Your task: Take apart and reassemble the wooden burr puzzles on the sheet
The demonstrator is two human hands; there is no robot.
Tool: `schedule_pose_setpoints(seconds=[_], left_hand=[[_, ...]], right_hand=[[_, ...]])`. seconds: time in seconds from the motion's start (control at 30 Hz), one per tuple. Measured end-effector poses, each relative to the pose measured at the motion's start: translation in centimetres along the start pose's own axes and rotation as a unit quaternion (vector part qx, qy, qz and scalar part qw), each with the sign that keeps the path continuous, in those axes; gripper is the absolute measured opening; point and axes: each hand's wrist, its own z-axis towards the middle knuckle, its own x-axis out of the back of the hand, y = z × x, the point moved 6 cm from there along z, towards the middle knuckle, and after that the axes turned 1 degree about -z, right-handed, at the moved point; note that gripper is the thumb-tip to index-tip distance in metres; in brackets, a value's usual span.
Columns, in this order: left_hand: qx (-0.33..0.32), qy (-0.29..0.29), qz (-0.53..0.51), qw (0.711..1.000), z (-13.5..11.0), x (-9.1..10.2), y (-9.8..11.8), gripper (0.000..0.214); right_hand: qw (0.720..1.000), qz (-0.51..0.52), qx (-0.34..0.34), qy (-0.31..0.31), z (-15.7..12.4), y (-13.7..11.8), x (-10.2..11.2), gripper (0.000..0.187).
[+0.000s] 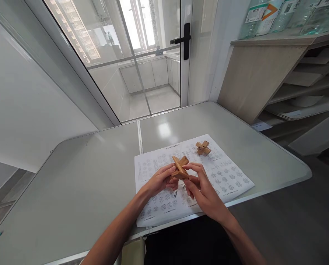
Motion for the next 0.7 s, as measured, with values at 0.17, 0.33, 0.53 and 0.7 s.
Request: schedule_pose_setpoints(seconds=[0.17,0.33,0.53,0.7], left_hand=[[-0.005,0.012,0.006,1.000,0.01,0.32,-0.08,0.036],[-0.001,-0.003,0.008,1.000,-0.06,0.15,-0.16,0.037],[0.006,0.004,-0.006,1.000,-0.16,0.23,0.13,0.039],[-0.009,0.013,0.002,1.000,-0.16,0.72,0.39,0.041]], right_hand=[[0.994,0.080,-0.069,-0.014,0.31,0.63,-0.12,0.028],[0.989,0.123,-0.079,-0.022,0.50,0.78,-0.09,0.030],[0.984,0.152,-0.088,-0.029,0.47,0.73,-0.07,0.037],[0.988,0.132,-0.075,-0.024,0.68,1.13,0.11,0.035]])
